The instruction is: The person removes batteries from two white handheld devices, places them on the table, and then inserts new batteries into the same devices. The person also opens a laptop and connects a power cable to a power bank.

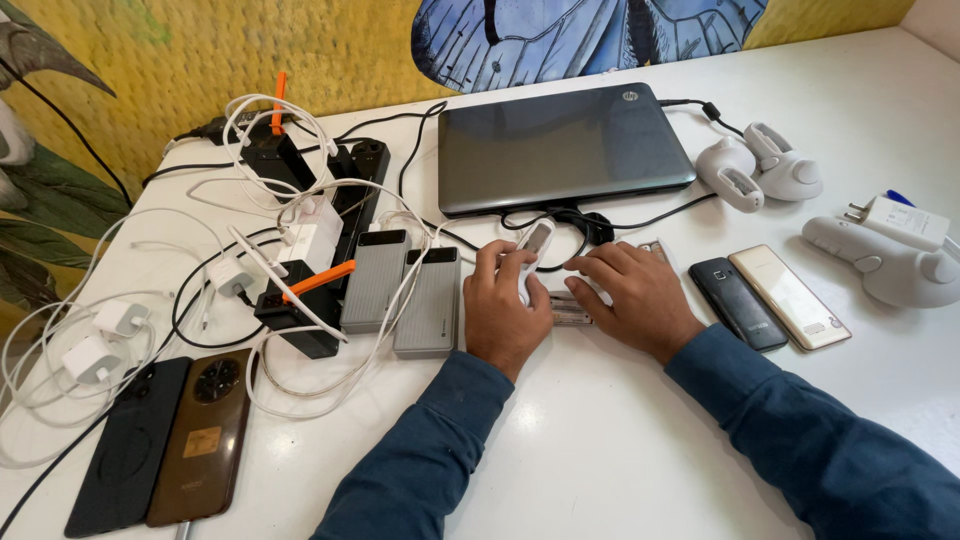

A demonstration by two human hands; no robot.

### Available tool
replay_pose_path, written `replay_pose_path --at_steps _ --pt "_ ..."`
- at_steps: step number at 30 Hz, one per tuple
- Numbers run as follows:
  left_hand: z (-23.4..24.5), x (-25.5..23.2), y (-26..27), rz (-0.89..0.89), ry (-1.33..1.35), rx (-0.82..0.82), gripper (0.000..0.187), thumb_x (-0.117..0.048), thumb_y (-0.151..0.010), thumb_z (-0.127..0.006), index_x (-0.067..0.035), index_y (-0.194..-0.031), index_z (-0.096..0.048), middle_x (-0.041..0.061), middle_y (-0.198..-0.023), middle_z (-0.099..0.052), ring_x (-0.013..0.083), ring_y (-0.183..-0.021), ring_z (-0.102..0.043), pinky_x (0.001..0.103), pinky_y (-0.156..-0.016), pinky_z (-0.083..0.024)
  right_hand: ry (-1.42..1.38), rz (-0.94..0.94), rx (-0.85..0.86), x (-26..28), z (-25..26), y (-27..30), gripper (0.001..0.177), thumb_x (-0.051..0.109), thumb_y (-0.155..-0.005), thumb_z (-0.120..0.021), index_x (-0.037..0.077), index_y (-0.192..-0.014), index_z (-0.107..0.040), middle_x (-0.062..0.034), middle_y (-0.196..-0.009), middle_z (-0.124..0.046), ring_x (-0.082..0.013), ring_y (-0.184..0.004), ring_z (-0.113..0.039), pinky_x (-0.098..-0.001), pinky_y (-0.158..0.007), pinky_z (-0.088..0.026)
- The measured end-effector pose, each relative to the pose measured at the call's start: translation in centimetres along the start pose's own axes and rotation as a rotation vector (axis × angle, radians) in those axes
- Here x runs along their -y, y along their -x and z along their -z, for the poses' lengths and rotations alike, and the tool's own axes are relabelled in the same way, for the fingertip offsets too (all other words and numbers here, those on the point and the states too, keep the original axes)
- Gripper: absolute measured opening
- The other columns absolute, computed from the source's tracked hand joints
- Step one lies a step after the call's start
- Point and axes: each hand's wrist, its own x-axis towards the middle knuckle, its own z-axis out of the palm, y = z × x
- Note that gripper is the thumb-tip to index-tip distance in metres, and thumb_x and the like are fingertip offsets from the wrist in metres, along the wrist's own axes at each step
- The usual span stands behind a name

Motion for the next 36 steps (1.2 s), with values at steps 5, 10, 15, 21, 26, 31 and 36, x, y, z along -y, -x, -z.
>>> replay_pose_path --at_steps 5,10,15,21,26,31,36 --pt "0.5 -0.5 0.0 -0.097 0.061 -0.105 0.028 -0.004 -0.087 -0.071 -0.008 -0.114 -0.064 0.010 -0.127 -0.057 0.0253 -0.106 -0.061 0.040 -0.088 -0.049 0.001 -0.008 0.000 0.2 0.1 -0.1 0.024 0.024 -0.092 -0.075 0.010 -0.111 -0.074 -0.0077 -0.098 -0.071 -0.0238 -0.086 -0.068 -0.0392 -0.071 -0.052" --pt "0.6 -1.0 0.2 -0.206 0.230 -0.148 0.031 -0.003 -0.092 -0.069 -0.008 -0.121 -0.058 0.017 -0.135 -0.049 0.0333 -0.121 -0.055 0.041 -0.099 -0.053 -0.090 0.060 -0.035 0.7 0.3 0.2 0.039 0.019 -0.086 -0.073 0.005 -0.121 -0.064 -0.0120 -0.111 -0.070 -0.0283 -0.100 -0.066 -0.0428 -0.086 -0.049" --pt "0.5 -0.9 0.2 -0.206 0.318 -0.200 0.038 -0.001 -0.093 -0.067 -0.007 -0.126 -0.050 0.021 -0.140 -0.045 0.0368 -0.128 -0.054 0.044 -0.107 -0.052 -0.191 0.025 0.016 2.0 0.5 0.4 0.063 0.020 -0.079 -0.078 0.000 -0.134 -0.054 -0.0164 -0.110 -0.068 -0.0306 -0.100 -0.066 -0.0438 -0.088 -0.048" --pt "0.1 -1.0 0.3 -0.041 0.426 -0.190 0.035 0.002 -0.095 -0.064 -0.008 -0.126 -0.052 0.022 -0.141 -0.040 0.0343 -0.124 -0.056 0.041 -0.103 -0.055 -0.172 0.013 0.013 3.8 -0.2 0.1 0.084 0.023 -0.072 -0.085 0.004 -0.143 -0.046 -0.0211 -0.129 -0.060 -0.0369 -0.113 -0.062 -0.0450 -0.094 -0.050" --pt "-0.4 -1.5 0.5 -0.017 0.384 -0.267 0.044 -0.001 -0.093 -0.070 -0.006 -0.130 -0.046 0.018 -0.135 -0.042 0.0323 -0.124 -0.052 0.041 -0.103 -0.052 -0.235 -0.085 0.055 4.1 -0.3 0.3 0.087 0.012 -0.071 -0.086 0.003 -0.146 -0.043 -0.0238 -0.138 -0.054 -0.0394 -0.118 -0.061 -0.0455 -0.096 -0.054" --pt "-0.5 -2.3 1.0 0.003 0.406 -0.252 0.051 -0.009 -0.093 -0.077 -0.004 -0.131 -0.044 0.016 -0.130 -0.044 0.0291 -0.119 -0.053 0.039 -0.098 -0.052 -0.323 -0.145 -0.027 4.3 -0.1 0.3 0.086 0.012 -0.071 -0.086 0.004 -0.145 -0.043 -0.0215 -0.136 -0.054 -0.0388 -0.119 -0.063 -0.0430 -0.095 -0.057" --pt "0.0 -2.3 0.9 -0.015 0.511 -0.124 0.046 -0.011 -0.098 -0.071 -0.005 -0.136 -0.045 0.019 -0.138 -0.043 0.0328 -0.127 -0.054 0.040 -0.107 -0.053 -0.339 -0.223 -0.138 4.2 0.2 0.3 0.079 0.015 -0.073 -0.086 0.003 -0.142 -0.049 -0.0213 -0.131 -0.055 -0.0369 -0.116 -0.063 -0.0424 -0.093 -0.057"
